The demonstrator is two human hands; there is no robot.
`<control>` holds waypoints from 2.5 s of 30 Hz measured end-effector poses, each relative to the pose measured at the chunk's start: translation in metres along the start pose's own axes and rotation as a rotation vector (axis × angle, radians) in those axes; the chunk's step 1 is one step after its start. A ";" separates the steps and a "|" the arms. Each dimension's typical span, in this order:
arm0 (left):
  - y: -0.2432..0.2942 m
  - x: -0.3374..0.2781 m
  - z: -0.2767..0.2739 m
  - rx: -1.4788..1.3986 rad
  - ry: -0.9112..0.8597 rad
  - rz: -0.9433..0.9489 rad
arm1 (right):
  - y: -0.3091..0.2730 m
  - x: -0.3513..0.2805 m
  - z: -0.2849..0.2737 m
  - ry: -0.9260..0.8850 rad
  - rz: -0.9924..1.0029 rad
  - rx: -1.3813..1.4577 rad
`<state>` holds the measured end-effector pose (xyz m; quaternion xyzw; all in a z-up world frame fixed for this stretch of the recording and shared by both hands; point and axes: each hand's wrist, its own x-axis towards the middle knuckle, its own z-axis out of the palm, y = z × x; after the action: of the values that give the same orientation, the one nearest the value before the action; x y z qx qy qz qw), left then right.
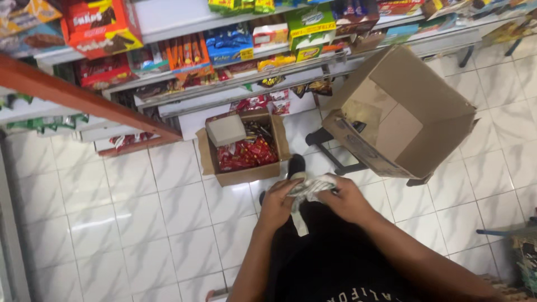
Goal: The person wipes individual snack boxes and bars with a cloth, scans them with a handheld scanner, and places them onto retail shelves.
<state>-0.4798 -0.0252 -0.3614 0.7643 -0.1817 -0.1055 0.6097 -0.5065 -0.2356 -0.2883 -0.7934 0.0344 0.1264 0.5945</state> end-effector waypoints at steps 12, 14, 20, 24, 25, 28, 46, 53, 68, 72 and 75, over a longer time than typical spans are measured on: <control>0.035 -0.003 0.093 0.097 -0.123 -0.063 | 0.070 -0.089 -0.143 0.309 0.355 -0.259; 0.038 0.010 0.119 0.111 -0.119 -0.042 | 0.066 -0.099 -0.172 0.422 0.321 -0.280; 0.057 0.080 0.199 -0.007 -0.089 -0.174 | 0.079 -0.095 -0.239 0.682 0.126 0.266; 0.044 0.119 0.256 -0.441 0.013 -0.206 | 0.120 -0.072 -0.277 0.831 -0.077 -0.090; 0.037 0.122 0.267 -0.595 0.057 -0.200 | 0.128 -0.064 -0.280 0.809 -0.178 -0.119; 0.012 0.125 0.279 -0.380 0.051 -0.059 | 0.148 -0.048 -0.271 0.743 -0.277 -0.340; -0.009 -0.014 0.167 -0.200 0.466 -0.415 | 0.134 0.049 -0.057 -0.443 -0.001 -0.081; -0.046 -0.029 0.126 -0.226 0.575 -0.532 | 0.262 0.124 -0.016 -0.438 0.219 -0.415; -0.181 -0.079 0.098 -0.313 0.570 -0.745 | 0.311 0.076 0.012 -0.474 0.575 -0.438; -0.241 -0.086 0.137 -0.298 0.614 -0.623 | 0.314 0.084 0.047 -0.582 0.618 -0.313; -0.272 -0.081 0.159 -0.434 0.687 -0.755 | 0.327 0.121 0.071 -0.654 0.359 -0.562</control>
<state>-0.5742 -0.0830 -0.6674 0.6238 0.3400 -0.0965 0.6971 -0.4679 -0.2515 -0.6421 -0.8237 -0.0536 0.4749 0.3051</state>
